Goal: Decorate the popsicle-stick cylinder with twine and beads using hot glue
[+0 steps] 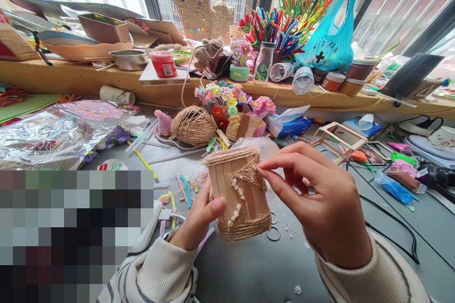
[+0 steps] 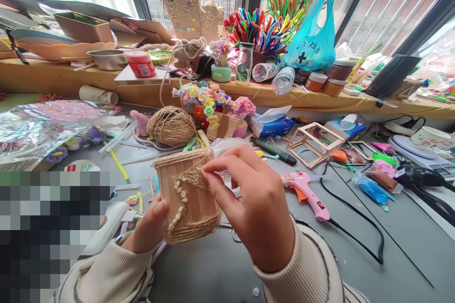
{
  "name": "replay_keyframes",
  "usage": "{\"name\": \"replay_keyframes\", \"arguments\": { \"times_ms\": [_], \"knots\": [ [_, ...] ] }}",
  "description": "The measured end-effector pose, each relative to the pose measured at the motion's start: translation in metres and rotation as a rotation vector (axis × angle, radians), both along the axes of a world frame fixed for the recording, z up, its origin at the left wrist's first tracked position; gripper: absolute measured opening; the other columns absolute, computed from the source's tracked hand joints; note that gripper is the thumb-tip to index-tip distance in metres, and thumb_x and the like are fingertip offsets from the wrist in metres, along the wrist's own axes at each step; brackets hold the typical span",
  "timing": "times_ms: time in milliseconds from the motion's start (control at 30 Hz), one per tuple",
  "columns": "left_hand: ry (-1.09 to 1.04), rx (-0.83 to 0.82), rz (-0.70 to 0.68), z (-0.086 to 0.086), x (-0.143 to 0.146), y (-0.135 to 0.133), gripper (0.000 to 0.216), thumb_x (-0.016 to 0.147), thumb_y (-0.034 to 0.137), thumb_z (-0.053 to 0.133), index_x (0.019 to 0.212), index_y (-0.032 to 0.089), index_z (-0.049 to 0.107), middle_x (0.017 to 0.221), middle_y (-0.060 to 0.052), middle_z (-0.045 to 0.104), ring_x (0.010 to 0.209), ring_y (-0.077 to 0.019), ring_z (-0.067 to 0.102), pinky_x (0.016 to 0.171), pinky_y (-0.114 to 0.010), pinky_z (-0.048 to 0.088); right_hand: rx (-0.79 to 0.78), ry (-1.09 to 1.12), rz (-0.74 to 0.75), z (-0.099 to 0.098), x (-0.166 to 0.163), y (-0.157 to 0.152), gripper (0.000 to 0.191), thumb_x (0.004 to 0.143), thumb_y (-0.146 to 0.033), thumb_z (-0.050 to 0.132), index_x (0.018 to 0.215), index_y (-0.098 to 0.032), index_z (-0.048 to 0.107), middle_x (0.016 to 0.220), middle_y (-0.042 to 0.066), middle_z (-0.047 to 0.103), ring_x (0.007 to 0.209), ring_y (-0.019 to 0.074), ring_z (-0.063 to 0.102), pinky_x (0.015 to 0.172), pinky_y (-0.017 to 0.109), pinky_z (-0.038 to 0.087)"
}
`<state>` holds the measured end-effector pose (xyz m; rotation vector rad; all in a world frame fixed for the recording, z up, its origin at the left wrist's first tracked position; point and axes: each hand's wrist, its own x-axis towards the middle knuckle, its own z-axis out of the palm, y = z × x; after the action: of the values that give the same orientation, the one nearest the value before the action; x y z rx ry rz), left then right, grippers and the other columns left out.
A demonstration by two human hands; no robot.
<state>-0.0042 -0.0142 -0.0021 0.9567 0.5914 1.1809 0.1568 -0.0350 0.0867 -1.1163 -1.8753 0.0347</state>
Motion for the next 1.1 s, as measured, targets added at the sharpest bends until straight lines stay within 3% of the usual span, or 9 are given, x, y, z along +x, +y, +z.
{"name": "replay_keyframes", "arguments": {
  "times_ms": [400, 633, 933, 1100],
  "knots": [
    [-0.003, 0.004, -0.013, -0.0048, -0.0012, 0.0012, 0.057, 0.065, 0.045, 0.068, 0.118, 0.028, 0.057, 0.114, -0.006, 0.064, 0.117, -0.0339, 0.05, 0.098, -0.048, 0.039, 0.001, 0.001, 0.003, -0.001, -0.0003, 0.0014, 0.006, 0.078, -0.011, 0.059, 0.078, -0.015, 0.064, 0.074, 0.0, 0.06, 0.056, 0.0038, 0.049, 0.049, 0.015, 0.042],
    [-0.006, -0.033, 0.0, 0.0005, -0.0013, -0.0002, 0.051, 0.065, 0.042, 0.068, 0.114, 0.028, 0.061, 0.1, -0.007, 0.069, 0.114, -0.0339, 0.053, 0.099, -0.049, 0.038, -0.009, -0.003, -0.004, -0.0007, -0.0002, 0.0012, 0.007, 0.079, -0.012, 0.059, 0.079, -0.017, 0.064, 0.074, 0.0, 0.061, 0.056, 0.0047, 0.049, 0.046, 0.016, 0.042],
    [-0.008, -0.099, 0.03, 0.0002, -0.0015, -0.0006, 0.059, 0.063, 0.046, 0.069, 0.117, 0.025, 0.058, 0.118, -0.008, 0.064, 0.119, -0.0353, 0.05, 0.1, -0.047, 0.04, -0.009, 0.001, -0.034, 0.001, 0.0024, -0.0015, 0.008, 0.08, -0.013, 0.058, 0.08, -0.018, 0.064, 0.073, 0.0, 0.06, 0.056, 0.0059, 0.049, 0.049, 0.018, 0.043],
    [-0.051, -0.144, 0.112, 0.0043, -0.001, 0.005, 0.044, 0.063, 0.048, 0.069, 0.1, 0.023, 0.067, 0.106, -0.005, 0.07, 0.116, -0.0333, 0.053, 0.098, -0.044, 0.043, -0.019, -0.019, -0.049, 0.0001, 0.0086, -0.0058, 0.007, 0.08, -0.014, 0.058, 0.079, -0.017, 0.063, 0.075, 0.0, 0.06, 0.057, 0.0056, 0.048, 0.048, 0.017, 0.042]
  ]
}}
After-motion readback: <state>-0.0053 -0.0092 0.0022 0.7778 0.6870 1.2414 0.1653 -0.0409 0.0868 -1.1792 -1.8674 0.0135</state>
